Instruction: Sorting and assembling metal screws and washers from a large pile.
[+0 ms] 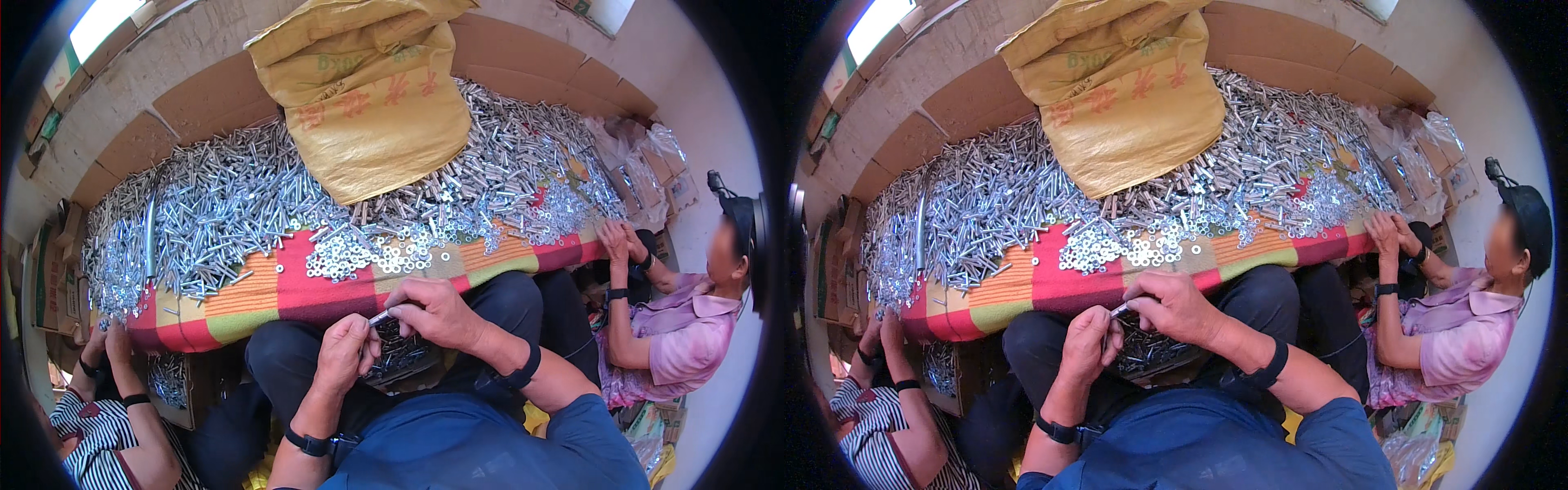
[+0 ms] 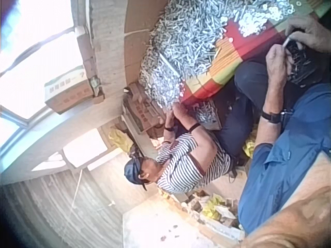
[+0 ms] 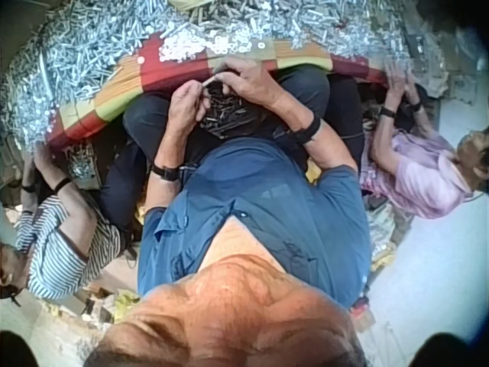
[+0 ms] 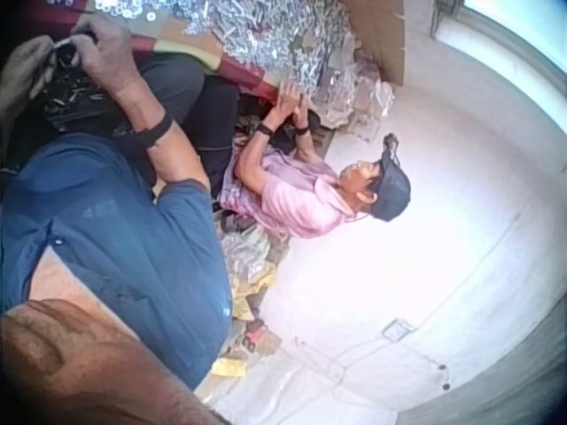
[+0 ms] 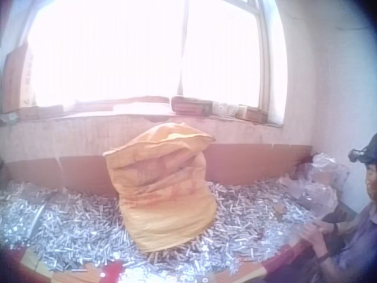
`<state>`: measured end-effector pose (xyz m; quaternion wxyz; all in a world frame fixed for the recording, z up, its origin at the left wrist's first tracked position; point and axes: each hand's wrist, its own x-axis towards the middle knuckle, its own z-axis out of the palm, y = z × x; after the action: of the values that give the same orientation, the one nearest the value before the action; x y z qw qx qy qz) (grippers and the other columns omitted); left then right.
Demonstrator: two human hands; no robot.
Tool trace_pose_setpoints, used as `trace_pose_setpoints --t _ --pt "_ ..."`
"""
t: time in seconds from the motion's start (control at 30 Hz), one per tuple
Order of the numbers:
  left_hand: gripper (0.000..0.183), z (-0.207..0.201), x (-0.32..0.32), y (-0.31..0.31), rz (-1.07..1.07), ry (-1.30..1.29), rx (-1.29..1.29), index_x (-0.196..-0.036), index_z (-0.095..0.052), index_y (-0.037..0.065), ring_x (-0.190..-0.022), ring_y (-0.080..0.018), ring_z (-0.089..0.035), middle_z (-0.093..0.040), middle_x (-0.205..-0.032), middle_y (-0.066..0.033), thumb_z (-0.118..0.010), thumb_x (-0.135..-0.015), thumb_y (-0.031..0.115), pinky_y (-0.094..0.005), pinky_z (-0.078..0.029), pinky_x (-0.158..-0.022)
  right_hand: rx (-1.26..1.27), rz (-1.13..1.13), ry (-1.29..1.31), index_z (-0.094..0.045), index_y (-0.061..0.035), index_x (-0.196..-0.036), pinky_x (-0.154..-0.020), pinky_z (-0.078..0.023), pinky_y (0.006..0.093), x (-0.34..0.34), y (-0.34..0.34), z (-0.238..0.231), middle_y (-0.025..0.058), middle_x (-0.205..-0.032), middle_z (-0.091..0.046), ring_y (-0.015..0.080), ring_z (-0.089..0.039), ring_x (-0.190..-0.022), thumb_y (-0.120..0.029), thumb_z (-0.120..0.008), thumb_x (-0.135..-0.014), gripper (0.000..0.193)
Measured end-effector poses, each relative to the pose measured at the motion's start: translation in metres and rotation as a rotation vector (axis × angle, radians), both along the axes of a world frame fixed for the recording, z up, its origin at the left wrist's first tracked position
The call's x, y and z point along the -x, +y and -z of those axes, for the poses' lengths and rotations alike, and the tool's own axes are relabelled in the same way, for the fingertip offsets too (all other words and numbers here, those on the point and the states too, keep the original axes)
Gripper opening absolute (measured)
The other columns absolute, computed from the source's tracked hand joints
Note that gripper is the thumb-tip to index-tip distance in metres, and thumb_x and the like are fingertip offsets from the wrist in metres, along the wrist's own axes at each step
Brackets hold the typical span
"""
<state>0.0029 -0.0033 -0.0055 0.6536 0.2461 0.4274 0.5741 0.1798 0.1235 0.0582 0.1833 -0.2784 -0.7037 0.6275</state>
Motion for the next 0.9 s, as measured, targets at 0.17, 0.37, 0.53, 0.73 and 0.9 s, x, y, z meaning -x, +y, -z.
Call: trace_pose_setpoints --t 0.17,0.37,0.53,0.73,0.9 --pt "0.035 -0.002 0.0 0.001 -0.042 -0.039 0.019 -0.088 -0.057 0.003 -0.042 -0.0073 -0.042 -0.061 -0.071 -0.0081 -0.048 -0.108 0.031 -0.0206 -0.031 -0.04 0.084 -0.025 -0.001 -0.066 0.0019 -0.103 -0.058 -0.054 0.0254 0.005 0.003 0.001 0.0074 -0.082 -0.068 0.0108 -0.067 -0.066 -0.008 -0.06 -0.099 0.012" --pt "0.034 -0.001 0.001 0.002 -0.082 -0.032 0.022 -0.089 -0.058 0.003 -0.041 -0.0081 -0.042 -0.061 -0.069 -0.0087 -0.047 -0.108 0.03 -0.021 -0.031 -0.039 -0.333 0.124 -0.143 -0.067 0.0034 -0.091 -0.061 -0.054 0.0349 0.021 0.047 0.027 0.0127 -0.078 -0.066 0.0217 -0.069 -0.068 -0.022 -0.064 -0.096 0.026" --pt "0.034 0.0 0.001 0.002 -0.114 -0.044 0.03 -0.09 -0.058 0.003 -0.04 -0.0085 -0.042 -0.062 -0.069 -0.0089 -0.047 -0.108 0.03 -0.0216 -0.031 -0.039 -0.845 0.185 -0.414 -0.066 0.003 -0.081 -0.076 -0.051 0.0516 0.038 0.069 0.057 0.0247 -0.083 -0.064 0.0451 -0.064 -0.086 -0.023 -0.07 -0.086 0.027" --pt "0.035 0.003 0.001 0.0 -0.117 -0.045 0.022 -0.09 -0.059 0.002 -0.041 -0.0086 -0.043 -0.062 -0.069 -0.009 -0.048 -0.108 0.03 -0.0216 -0.031 -0.039 -0.856 0.106 -0.545 -0.067 0.0021 -0.082 -0.077 -0.052 0.0509 0.051 0.076 0.059 0.0244 -0.087 -0.067 0.0436 -0.067 -0.086 -0.02 -0.073 -0.081 0.023" --pt "0.034 0.002 0.001 0.004 -0.114 -0.037 0.023 -0.09 -0.059 0.003 -0.041 -0.0091 -0.043 -0.062 -0.069 -0.0095 -0.049 -0.107 0.03 -0.022 -0.031 -0.039 -0.809 0.029 -0.483 -0.068 0.0028 -0.083 -0.075 -0.053 0.0503 0.04 0.082 0.06 0.0256 -0.082 -0.067 0.0447 -0.067 -0.081 -0.016 -0.071 -0.079 0.019"
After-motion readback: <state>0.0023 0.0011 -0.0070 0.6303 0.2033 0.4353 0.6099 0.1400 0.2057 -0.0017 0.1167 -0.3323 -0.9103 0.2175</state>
